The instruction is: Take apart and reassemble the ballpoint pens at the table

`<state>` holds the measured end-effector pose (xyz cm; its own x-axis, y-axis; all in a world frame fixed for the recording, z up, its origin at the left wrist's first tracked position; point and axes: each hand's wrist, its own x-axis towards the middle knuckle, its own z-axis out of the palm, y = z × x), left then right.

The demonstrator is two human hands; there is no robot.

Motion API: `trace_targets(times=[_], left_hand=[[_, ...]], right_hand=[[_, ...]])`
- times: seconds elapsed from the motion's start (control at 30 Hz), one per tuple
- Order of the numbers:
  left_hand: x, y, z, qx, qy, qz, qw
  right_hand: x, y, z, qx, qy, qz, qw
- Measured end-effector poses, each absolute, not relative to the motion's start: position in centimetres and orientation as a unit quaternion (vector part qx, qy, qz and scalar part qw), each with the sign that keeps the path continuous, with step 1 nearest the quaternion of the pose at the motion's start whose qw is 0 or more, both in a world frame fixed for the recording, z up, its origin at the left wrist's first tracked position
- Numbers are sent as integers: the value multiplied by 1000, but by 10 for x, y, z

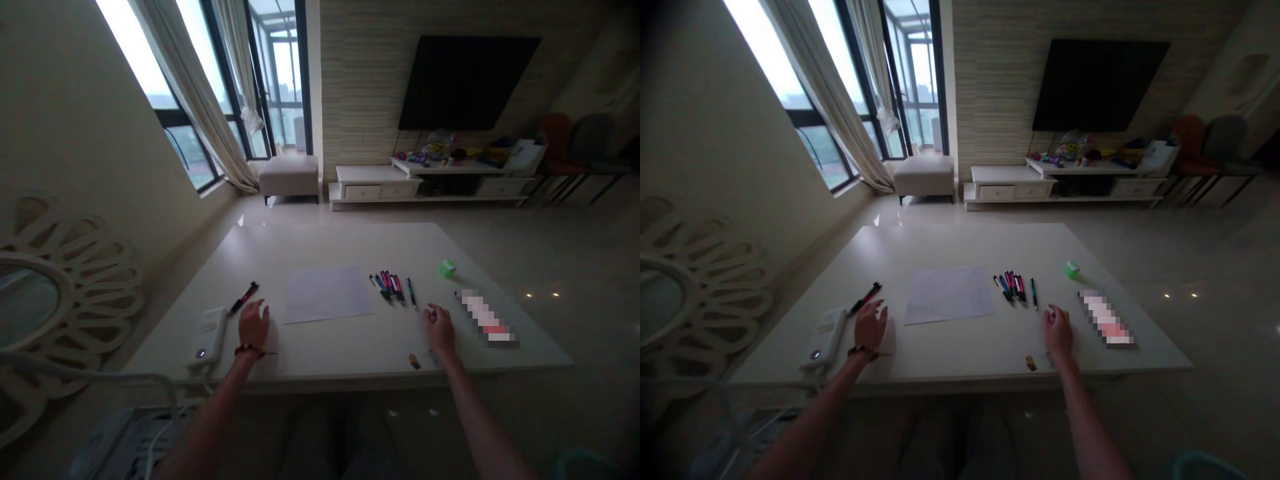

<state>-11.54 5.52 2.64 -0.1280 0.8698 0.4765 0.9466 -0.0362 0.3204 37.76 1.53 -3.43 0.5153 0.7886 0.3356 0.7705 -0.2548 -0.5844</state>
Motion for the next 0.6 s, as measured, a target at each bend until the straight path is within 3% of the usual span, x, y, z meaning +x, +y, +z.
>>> trace_targets(times=[0.33,0.6], left_hand=[[-173,95,44,-596,-771,-225,3],[-170,94,61,-695,-670,-260,-5]], right_hand=[[360,-20,-36,-807,-467,12,361],[358,-23,-25,-802,-460,17,382]])
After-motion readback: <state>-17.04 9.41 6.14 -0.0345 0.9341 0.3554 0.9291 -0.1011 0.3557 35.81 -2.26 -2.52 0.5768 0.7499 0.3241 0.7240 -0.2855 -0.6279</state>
